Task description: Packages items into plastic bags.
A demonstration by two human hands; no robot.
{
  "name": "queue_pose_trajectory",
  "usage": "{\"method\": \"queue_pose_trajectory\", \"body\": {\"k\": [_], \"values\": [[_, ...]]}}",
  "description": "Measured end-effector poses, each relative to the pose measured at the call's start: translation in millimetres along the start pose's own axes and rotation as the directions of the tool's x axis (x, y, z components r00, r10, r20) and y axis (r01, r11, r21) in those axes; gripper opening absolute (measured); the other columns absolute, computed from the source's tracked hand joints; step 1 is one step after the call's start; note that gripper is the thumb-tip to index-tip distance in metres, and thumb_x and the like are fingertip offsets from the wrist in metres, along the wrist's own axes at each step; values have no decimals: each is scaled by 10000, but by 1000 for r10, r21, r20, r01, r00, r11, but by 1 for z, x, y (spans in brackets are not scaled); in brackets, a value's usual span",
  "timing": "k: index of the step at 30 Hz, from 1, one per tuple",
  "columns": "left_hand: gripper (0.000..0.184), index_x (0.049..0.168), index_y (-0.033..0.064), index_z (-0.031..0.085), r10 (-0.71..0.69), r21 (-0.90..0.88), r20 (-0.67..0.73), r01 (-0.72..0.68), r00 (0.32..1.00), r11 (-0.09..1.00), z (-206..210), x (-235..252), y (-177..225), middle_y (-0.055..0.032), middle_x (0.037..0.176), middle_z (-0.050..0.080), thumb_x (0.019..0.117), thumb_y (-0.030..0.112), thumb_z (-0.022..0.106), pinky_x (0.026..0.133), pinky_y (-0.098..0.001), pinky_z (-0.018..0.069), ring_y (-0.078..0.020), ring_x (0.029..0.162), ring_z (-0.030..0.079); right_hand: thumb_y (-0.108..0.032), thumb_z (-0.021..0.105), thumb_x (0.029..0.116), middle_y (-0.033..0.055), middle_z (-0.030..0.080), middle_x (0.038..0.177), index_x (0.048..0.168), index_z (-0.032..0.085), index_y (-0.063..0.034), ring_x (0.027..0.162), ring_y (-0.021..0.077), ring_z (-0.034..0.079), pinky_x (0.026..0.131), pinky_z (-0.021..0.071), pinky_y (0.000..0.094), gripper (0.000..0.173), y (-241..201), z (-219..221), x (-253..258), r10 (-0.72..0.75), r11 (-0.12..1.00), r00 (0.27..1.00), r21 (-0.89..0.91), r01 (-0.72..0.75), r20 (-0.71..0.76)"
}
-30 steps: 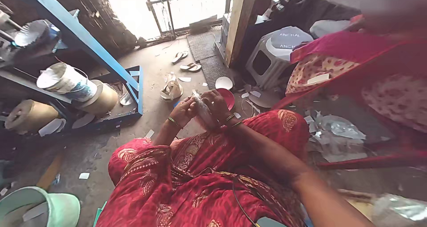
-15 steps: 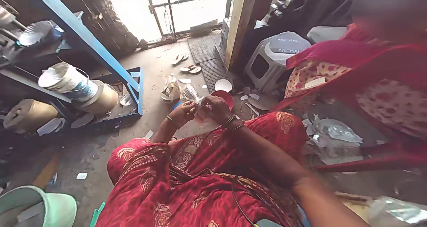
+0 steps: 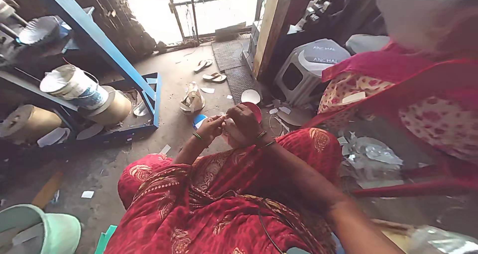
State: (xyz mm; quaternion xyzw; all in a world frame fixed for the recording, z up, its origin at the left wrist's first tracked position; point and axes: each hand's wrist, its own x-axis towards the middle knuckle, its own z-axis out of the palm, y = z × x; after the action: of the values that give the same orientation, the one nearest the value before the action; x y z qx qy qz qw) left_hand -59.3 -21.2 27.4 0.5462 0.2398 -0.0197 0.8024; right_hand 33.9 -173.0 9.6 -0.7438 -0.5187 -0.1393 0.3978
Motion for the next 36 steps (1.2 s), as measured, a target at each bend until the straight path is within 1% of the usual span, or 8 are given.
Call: {"method": "queue_pose_trajectory", "body": {"k": [4,8,15,21,26,29,31,36], "values": [[182,1134,17,623,53,137,-14,-50,999,989,1,1,-6,-1,794,604,1068,163,538,601,-208,495,-55,637,560,-24,687,922,214,677,964,991,685,43,932,364,688,866,574,480,96,-9,-1,2,65,996,994,57,-71,91],[203,1154,8,630,65,226,-56,-50,996,973,7,-2,-3,-12,806,608,1068,170,543,610,-217,485,-63,650,552,-102,530,1048,186,685,1008,1148,630,55,896,260,688,844,576,429,211,-9,-14,-2,288,910,956,296,-291,52],[198,1179,-8,612,-1,215,-118,26,993,976,-1,8,-10,-28,814,628,1057,138,558,577,-200,466,-55,613,545,-394,607,1022,195,687,947,1071,668,9,890,366,691,804,539,564,410,-4,-11,3,283,959,876,-107,-263,391],[197,1132,-23,627,47,371,-48,-26,998,928,-4,7,-8,-32,800,676,1062,145,550,601,-199,508,-56,630,603,-186,603,1018,163,695,902,1003,695,-14,861,341,703,752,565,546,195,5,-1,-2,131,991,909,-54,-119,397],[253,1070,-50,659,204,664,153,-253,967,703,-9,4,3,-58,811,729,1087,131,483,700,-261,583,-85,673,683,-125,564,1017,153,647,768,891,668,16,734,302,669,677,539,489,215,12,1,-4,47,987,933,126,-98,357],[297,1004,-32,669,518,863,325,-473,791,180,3,-13,18,-108,758,690,1086,169,465,699,-418,588,-206,680,688,-125,567,1004,85,524,603,729,606,-1,550,201,536,529,439,381,304,14,-6,4,-2,944,993,328,-37,118],[323,998,-62,648,654,916,363,-384,663,-119,17,-27,29,-232,799,668,1086,186,461,651,-582,553,-416,723,694,-93,575,975,106,536,604,719,610,30,558,206,536,547,429,382,286,-3,-29,16,-15,936,998,352,-7,58],[330,1085,-43,663,645,951,300,-272,703,-145,2,-13,31,-259,948,701,1095,205,445,727,-637,554,-468,854,704,-52,641,919,125,612,689,772,648,26,625,220,615,603,522,373,167,-8,-28,1,-59,955,998,292,51,18]]}}
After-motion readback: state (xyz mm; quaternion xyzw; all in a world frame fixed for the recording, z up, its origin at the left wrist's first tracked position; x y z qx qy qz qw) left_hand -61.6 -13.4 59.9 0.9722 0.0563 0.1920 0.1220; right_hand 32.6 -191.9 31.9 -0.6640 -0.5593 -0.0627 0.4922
